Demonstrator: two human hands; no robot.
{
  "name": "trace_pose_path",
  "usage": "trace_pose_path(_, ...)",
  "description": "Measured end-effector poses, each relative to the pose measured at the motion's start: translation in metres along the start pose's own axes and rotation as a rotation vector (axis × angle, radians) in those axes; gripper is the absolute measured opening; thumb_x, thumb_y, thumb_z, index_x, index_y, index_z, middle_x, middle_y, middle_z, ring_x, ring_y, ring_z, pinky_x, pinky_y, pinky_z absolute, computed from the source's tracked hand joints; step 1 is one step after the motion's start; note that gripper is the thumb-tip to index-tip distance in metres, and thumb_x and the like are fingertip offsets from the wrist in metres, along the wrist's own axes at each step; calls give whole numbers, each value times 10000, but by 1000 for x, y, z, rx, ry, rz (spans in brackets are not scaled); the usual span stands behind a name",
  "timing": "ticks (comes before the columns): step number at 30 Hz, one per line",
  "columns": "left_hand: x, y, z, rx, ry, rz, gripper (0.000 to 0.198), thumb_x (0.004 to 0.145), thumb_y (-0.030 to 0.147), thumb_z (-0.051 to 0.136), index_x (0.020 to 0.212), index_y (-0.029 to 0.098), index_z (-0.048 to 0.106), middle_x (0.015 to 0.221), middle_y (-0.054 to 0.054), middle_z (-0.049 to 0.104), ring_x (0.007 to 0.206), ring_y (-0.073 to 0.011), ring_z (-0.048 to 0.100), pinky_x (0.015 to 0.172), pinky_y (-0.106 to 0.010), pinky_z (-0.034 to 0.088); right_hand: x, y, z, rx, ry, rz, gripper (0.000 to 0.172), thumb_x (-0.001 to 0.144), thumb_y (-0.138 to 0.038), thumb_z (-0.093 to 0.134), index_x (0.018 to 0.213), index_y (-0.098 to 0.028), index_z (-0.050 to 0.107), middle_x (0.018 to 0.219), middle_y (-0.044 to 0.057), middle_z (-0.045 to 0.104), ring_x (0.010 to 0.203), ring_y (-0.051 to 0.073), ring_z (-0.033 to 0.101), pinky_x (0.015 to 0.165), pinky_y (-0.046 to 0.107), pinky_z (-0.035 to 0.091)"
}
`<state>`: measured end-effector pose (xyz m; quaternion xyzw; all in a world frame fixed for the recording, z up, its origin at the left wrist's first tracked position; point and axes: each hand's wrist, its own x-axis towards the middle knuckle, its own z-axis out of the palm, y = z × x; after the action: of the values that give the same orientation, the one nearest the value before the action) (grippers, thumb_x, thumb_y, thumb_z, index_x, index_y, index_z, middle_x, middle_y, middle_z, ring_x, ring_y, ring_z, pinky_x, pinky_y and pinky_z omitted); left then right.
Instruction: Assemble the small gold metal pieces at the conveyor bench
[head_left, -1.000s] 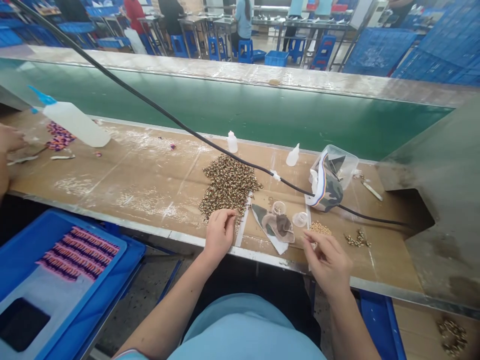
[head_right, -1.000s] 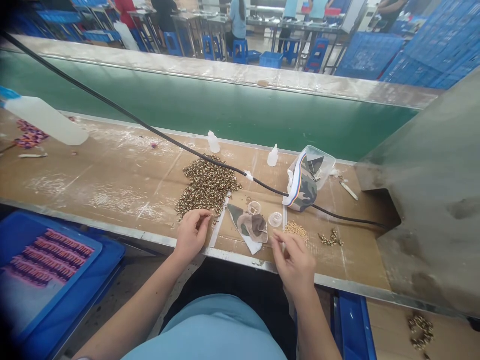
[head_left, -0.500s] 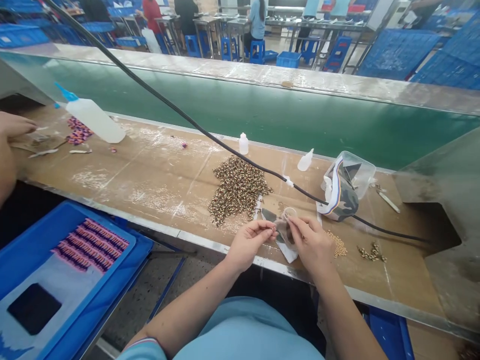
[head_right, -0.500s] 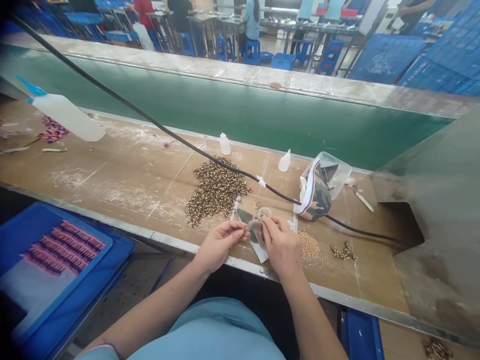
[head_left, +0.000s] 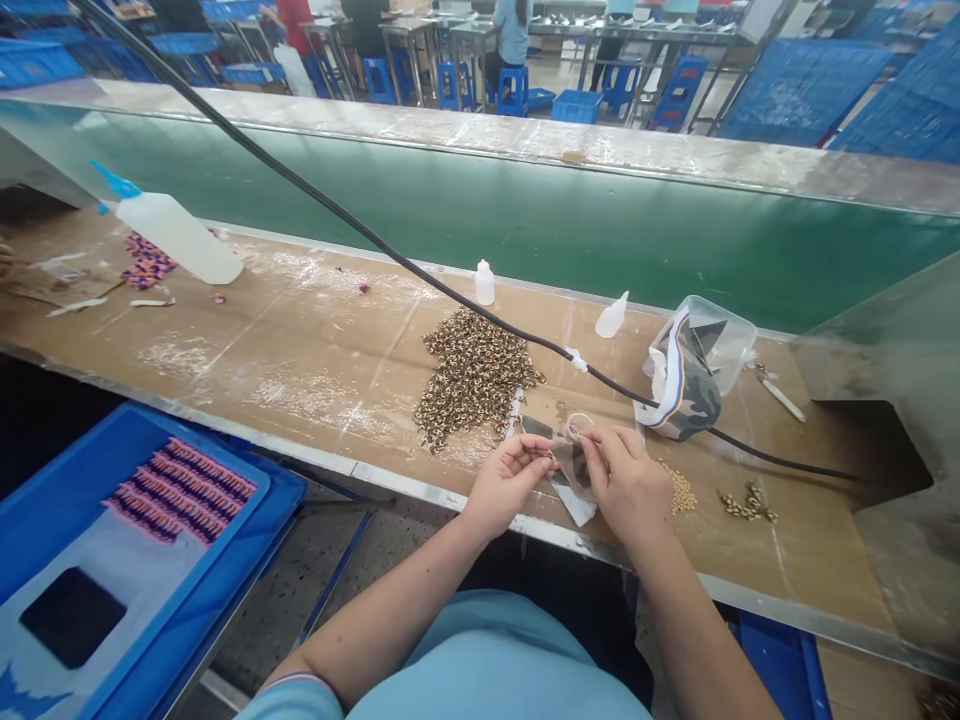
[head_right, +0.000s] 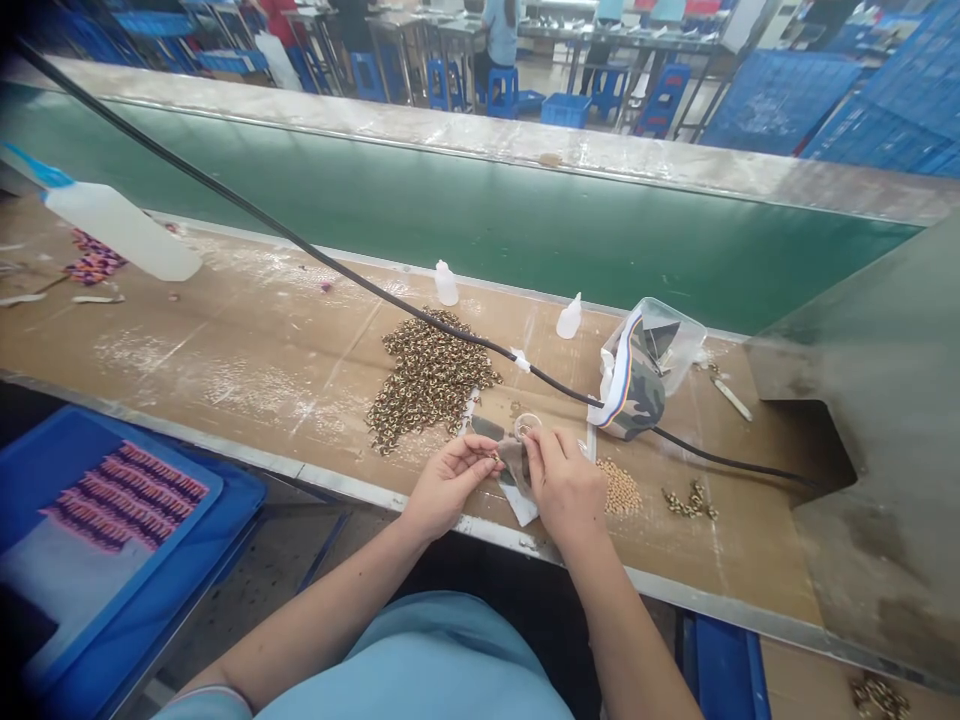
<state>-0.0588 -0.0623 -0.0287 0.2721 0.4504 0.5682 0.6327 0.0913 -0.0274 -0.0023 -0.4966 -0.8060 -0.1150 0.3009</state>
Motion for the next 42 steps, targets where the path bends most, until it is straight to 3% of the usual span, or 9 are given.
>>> trace_pose_path(4, -1, 2, 2, 9, 7, 7, 273, 648, 303, 775, 780, 144, 597, 694, -4, 640, 688, -121, 636, 711, -259, 513, 0, 1, -3, 89, 17, 97, 315, 953, -343, 419, 798, -179, 639, 753, 18, 662, 565, 86, 551, 494, 207, 333)
trace_pose_path(8, -2, 3, 4, 5, 13, 26, 261, 631, 290, 786, 747, 146, 603, 693, -4, 647, 684, -116, 636, 705, -248, 517, -5, 3, -14, 294, 27, 315, 292, 919, -390, 462, 770, -180, 599, 677, -3, 613, 490, 82, 475, 509, 220, 357)
trace_pose_path(11, -3, 2, 4, 10, 19, 40, 244, 622, 272, 791, 742, 145, 621, 701, -6, 651, 684, -112, 632, 714, -248, 520, -10, 3, -21, 474, -15, 486, 259, 885, -407, 501, 782, -188, 592, 595, -36, 551, 431, 78, 404, 464, 230, 330)
trace_pose_path(14, -3, 0, 4, 1, 27, 35, 241, 621, 261, 791, 742, 143, 620, 704, -4, 653, 675, -105, 631, 716, -243, 520, -16, 1, -24, 587, -79, 547, 245, 871, -412, 512, 797, -191, 591, 584, -43, 537, 430, 77, 396, 464, 232, 330)
trace_pose_path(19, -2, -2, 3, 9, 14, 49, 254, 622, 256, 792, 732, 145, 590, 692, -3, 651, 676, -113, 639, 713, -249, 520, -17, -3, -23, 620, -116, 488, 220, 876, -377, 506, 786, -192, 585, 631, -30, 562, 479, 81, 456, 507, 233, 371)
trace_pose_path(24, -2, -3, 3, 16, -1, 57, 249, 634, 263, 784, 739, 144, 592, 702, -5, 657, 673, -107, 640, 704, -239, 519, -15, -7, -25, 561, -83, 378, 184, 882, -329, 511, 780, -196, 588, 619, -36, 549, 487, 81, 444, 501, 226, 358)
trace_pose_path(30, -3, -3, 2, 19, -7, 55, 237, 642, 253, 780, 743, 146, 594, 708, -6, 655, 680, -110, 639, 714, -247, 522, -12, -8, -25, 572, -85, 349, 185, 890, -313, 505, 771, -193, 580, 582, -50, 505, 455, 76, 421, 471, 224, 343)
trace_pose_path(42, -5, 1, 4, -10, 5, 62, 238, 608, 247, 804, 715, 149, 615, 737, -1, 649, 679, -100, 641, 711, -236, 535, -12, -14, -28, 408, -14, 217, 184, 909, -294, 502, 779, -195, 587, 665, -25, 588, 477, 73, 470, 509, 221, 370)
